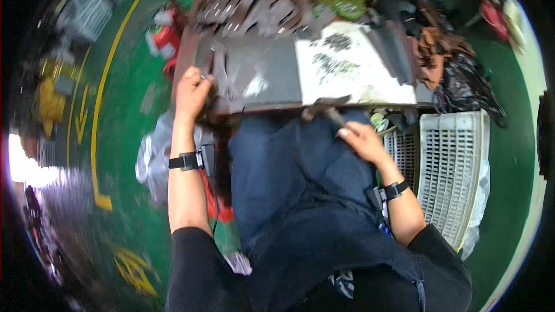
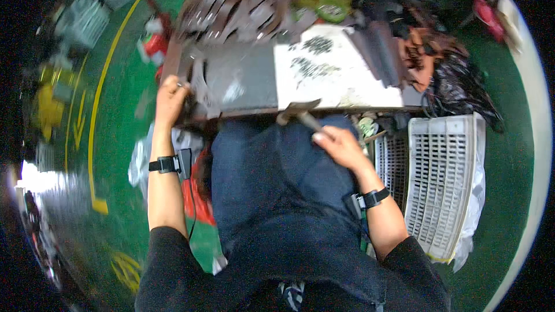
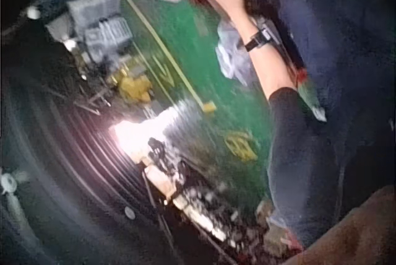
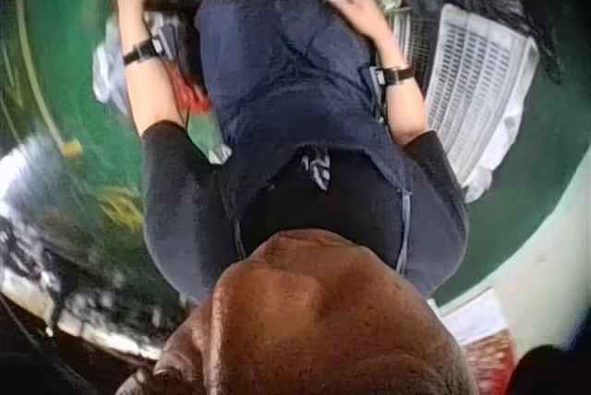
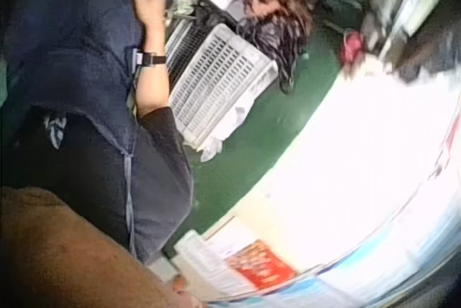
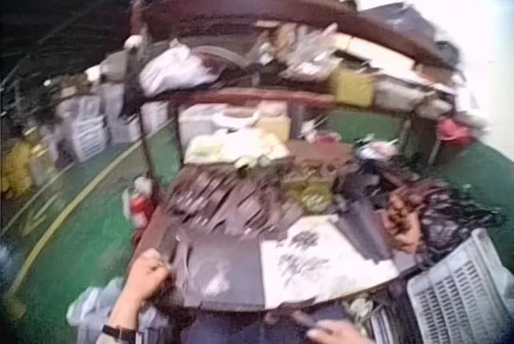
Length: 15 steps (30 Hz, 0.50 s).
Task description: Hammering leather components on a metal block to flatten or prepare them for assembly in a shoe factory.
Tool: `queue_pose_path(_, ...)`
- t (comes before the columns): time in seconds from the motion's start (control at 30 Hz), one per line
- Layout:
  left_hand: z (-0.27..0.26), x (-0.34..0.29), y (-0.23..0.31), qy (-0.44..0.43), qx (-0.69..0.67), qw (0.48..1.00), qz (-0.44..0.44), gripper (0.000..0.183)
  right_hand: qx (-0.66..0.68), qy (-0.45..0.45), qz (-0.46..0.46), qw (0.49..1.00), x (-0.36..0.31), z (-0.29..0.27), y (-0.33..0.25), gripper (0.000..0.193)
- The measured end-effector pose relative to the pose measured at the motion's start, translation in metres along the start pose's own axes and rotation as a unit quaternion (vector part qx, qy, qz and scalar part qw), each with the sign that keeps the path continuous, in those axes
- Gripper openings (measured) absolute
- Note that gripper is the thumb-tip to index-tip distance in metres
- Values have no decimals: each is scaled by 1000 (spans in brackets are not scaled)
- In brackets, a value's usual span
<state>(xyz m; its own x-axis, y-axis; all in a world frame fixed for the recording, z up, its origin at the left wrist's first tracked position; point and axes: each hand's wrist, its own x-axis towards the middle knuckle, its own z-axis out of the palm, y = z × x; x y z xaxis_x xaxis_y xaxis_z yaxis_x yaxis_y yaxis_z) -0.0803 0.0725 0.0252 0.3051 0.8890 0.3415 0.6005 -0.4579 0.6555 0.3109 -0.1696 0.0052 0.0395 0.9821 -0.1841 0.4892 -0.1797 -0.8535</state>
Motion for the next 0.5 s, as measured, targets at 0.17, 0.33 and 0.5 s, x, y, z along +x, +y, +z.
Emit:
queue_pose_path(0.17, -33, -126, -25, 296, -263, 903, -169, 23, 11, 50, -24, 998, -3, -17, 19, 28)
queue_pose_path(0.33, 4, -250, -65, 414, -273, 807, -321, 20, 51, -36, 116, 991, -3, -12, -10, 27)
queue_pose_path(0.5, 91, -325, -79, 177, -278, 841, -428, 16, 28, -34, 99, 994, -4, -6, 5, 27)
